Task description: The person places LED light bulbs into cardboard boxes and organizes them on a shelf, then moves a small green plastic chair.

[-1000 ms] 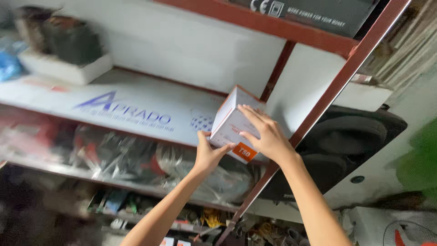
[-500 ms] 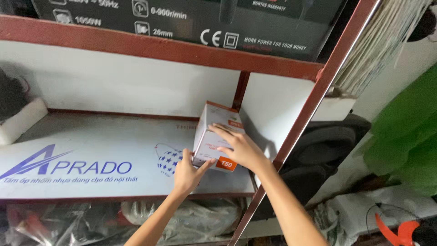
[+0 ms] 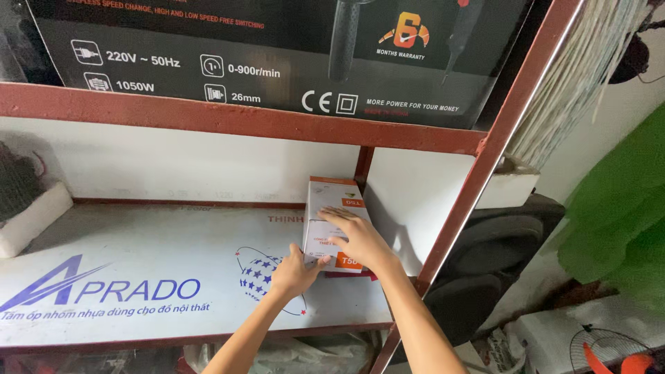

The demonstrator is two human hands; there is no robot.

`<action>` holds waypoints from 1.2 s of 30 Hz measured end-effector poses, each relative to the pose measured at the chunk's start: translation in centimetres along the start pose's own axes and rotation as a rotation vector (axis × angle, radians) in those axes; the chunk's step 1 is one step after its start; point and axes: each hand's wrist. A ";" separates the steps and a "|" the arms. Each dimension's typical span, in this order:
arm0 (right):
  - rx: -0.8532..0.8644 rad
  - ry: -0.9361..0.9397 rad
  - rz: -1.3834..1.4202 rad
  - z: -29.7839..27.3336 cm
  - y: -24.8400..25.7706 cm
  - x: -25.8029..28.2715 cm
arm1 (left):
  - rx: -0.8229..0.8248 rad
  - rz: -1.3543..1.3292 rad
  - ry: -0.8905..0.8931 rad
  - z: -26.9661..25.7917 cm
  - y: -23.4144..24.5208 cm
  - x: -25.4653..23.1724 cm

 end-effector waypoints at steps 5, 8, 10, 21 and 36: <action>0.002 -0.002 -0.043 1.0 -1.2 -1.6 | 0.045 0.078 0.025 1.2 -0.1 -0.9; 0.040 -0.065 -0.066 1.1 -1.9 -2.3 | 0.029 0.048 0.077 1.8 -0.3 -0.8; 0.018 -0.053 -0.055 0.9 -2.0 -2.7 | 0.028 0.086 0.009 2.3 -0.5 -0.6; -0.138 0.148 0.199 -7.3 1.4 7.2 | -0.325 -0.042 -0.242 -14.5 4.9 -5.1; 0.256 0.930 0.763 -27.7 -3.4 29.7 | -0.909 0.440 0.095 -63.4 2.7 -2.4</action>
Point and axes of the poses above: each hand's wrist, its own z-axis towards the middle knuckle, its own y-axis out of the back of the hand, x = y × z, and after that the axes turned 11 degrees about -z, right-handed
